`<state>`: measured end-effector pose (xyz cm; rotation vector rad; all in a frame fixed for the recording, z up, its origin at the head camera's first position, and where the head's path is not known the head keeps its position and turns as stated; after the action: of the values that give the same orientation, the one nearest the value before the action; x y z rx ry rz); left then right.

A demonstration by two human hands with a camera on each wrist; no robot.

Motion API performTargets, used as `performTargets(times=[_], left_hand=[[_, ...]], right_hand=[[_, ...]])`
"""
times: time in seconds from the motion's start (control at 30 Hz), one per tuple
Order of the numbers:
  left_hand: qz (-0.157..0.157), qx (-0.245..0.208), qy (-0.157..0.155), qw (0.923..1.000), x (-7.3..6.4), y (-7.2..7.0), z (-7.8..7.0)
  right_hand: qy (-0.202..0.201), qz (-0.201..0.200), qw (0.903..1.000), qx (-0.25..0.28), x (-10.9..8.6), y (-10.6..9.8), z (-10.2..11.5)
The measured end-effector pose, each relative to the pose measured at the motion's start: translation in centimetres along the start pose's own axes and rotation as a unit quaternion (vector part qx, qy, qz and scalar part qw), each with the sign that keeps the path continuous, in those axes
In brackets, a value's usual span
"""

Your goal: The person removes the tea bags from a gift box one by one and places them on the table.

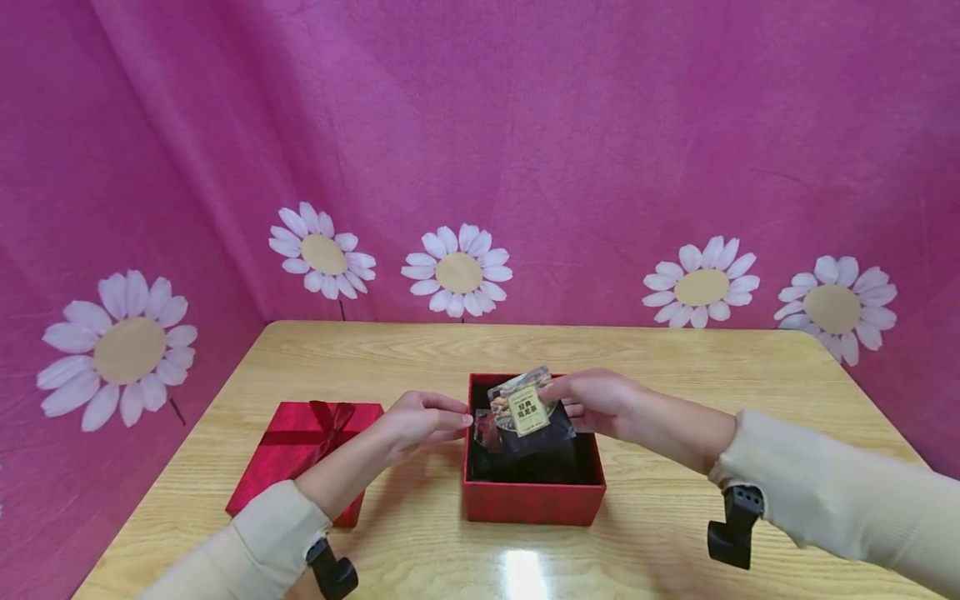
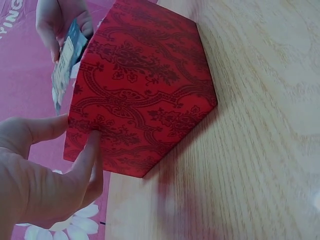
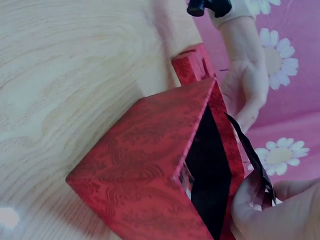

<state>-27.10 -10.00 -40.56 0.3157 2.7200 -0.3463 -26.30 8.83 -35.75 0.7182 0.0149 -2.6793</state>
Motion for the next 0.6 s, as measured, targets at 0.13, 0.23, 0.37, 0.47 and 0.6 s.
performTargets(times=[0.13, 0.23, 0.37, 0.47, 0.6], left_hand=[[-0.003, -0.012, 0.01, 0.9999, 0.2, 0.0, 0.1], [-0.012, -0.009, 0.019, 0.9997, 0.1, -0.1, 0.3], [-0.024, -0.01, 0.03, 0.9992, 0.1, -0.2, 0.3], [-0.034, -0.016, 0.029, 0.9989, 0.2, -0.3, 0.5], [-0.043, -0.013, 0.024, 0.9987, 0.3, -0.3, 0.7]], right_hand=[[-0.007, -0.003, 0.9998, 0.019, -0.5, -1.3, 0.5], [-0.011, -0.011, 0.9994, 0.032, -0.9, -2.3, 0.8], [-0.009, -0.027, 0.9982, 0.053, -1.1, -3.7, 1.1], [-0.009, -0.03, 0.9962, 0.082, -1.0, -4.7, 1.3], [-0.008, -0.022, 0.9926, 0.119, -0.8, -5.8, 1.4]])
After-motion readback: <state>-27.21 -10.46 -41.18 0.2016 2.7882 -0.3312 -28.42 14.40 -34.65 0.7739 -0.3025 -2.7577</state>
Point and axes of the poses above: each hand's wrist, its own x-axis towards the middle knuckle, its own y-axis out of the palm, z = x × y, the point moved 10 cm from there along x, towards the middle knuckle, and after that the axes turned 8 degrees about x, right-handed, at the moved point
